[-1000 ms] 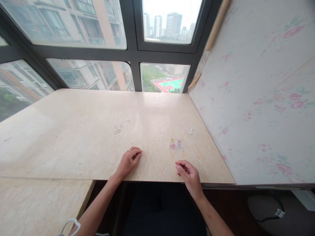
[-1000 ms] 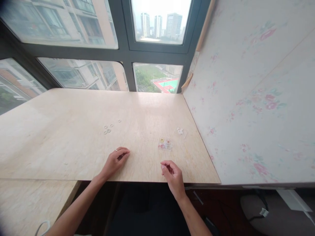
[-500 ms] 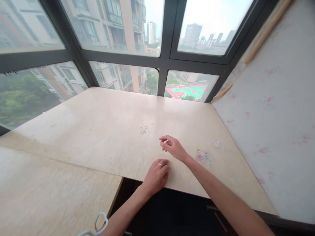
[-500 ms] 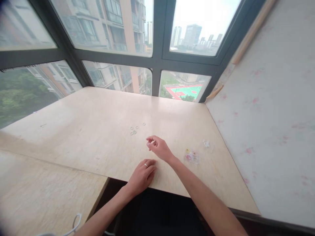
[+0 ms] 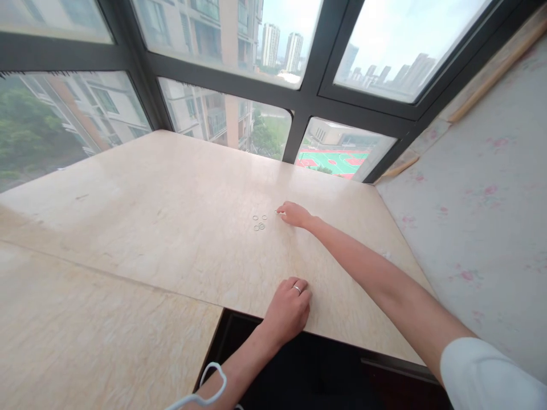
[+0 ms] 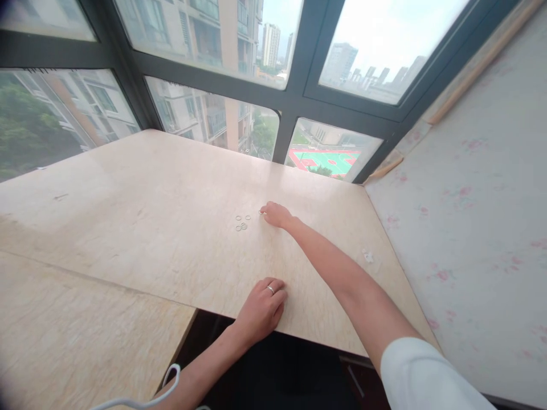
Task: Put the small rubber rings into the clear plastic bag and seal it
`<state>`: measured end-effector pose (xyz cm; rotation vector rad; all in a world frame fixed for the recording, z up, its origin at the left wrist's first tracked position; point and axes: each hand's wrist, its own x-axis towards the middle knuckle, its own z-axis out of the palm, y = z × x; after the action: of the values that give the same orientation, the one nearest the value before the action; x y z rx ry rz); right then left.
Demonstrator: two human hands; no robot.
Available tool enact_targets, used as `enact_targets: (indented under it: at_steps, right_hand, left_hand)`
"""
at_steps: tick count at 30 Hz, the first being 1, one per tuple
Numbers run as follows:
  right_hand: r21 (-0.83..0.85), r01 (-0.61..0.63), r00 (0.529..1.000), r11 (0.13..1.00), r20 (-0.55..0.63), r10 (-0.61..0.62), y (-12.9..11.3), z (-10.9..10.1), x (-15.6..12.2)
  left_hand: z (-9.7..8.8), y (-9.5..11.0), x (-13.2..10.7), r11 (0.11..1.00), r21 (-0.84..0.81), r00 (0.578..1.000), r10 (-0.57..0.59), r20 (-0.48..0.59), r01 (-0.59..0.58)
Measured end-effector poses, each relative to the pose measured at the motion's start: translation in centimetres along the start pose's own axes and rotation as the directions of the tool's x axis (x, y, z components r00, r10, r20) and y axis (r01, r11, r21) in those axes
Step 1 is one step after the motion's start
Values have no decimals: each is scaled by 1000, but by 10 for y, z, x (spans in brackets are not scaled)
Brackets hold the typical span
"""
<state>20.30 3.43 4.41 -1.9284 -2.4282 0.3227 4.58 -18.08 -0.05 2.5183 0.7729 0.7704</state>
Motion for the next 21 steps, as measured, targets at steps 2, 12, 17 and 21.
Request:
enact_targets:
  at_steps: [2, 12, 17, 21]
  right_hand:
    - [-75, 30, 998, 997, 54, -26, 1, -5, 7]
    - [-152, -3, 987, 988, 159, 27, -10, -12, 20]
    - [164, -81, 978, 983, 202, 47, -9, -6, 8]
    - [538, -97, 980, 837, 198, -14, -6, -6, -22]
  left_hand:
    - [0, 0, 0, 1000, 9, 1000, 0, 3, 0]
    - [1, 0, 2, 999, 33, 1000, -17, 3, 17]
    - [0, 0, 2, 1000, 12, 1000, -11, -12, 11]
    - [-1, 0, 3, 1000, -11, 1000, -11, -17, 11]
